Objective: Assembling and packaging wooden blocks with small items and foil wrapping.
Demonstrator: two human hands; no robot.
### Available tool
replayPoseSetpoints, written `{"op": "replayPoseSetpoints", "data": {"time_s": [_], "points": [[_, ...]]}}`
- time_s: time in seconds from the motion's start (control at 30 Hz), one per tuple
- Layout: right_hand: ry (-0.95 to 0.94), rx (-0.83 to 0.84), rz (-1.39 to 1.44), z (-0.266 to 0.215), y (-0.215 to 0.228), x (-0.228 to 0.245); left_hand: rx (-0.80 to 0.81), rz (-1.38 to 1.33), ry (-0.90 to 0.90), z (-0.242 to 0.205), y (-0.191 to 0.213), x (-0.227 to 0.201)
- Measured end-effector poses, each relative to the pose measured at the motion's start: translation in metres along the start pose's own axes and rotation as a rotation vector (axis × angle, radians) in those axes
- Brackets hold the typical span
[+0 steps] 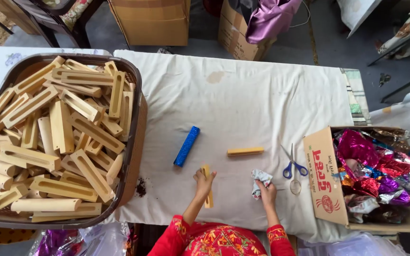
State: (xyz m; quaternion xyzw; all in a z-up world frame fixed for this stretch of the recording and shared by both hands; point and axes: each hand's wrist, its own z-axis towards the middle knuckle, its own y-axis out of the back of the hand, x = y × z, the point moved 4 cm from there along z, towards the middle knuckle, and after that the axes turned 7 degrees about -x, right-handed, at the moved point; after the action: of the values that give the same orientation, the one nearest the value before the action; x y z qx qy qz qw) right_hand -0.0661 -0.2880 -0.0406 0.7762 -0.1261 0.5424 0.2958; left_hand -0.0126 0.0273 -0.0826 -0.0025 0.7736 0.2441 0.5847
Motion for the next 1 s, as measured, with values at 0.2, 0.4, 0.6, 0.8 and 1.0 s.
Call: {"op": "replayPoseSetpoints", "data": {"time_s": [0.2,0.4,0.6,0.8,1.0], "points": [[-0.085,0.021,-0.057,0.005,0.0,-0.009,0.201,0.268,-0.172,-0.013,0.051,-0.148],[0.044,0.008,-0.064,-0.005,0.002,0.003,0.311,0.484,-0.668,0.019,0.041,-0.164],[0.119,-0.014,-0.097,-0.004,0.002,0.013,0.222,0.554,-0.857,0.009,0.051,-0.143],[0.089,-0.013,-0.154,-0.002,0.002,0.006,0.052,0.649,-0.679,0.019,0.077,-0.108],[0.171,0.006,-0.023,-0.009,-0.009,0.013,0.215,0.464,-0.521,-0.008,0.059,-0.14]]}}
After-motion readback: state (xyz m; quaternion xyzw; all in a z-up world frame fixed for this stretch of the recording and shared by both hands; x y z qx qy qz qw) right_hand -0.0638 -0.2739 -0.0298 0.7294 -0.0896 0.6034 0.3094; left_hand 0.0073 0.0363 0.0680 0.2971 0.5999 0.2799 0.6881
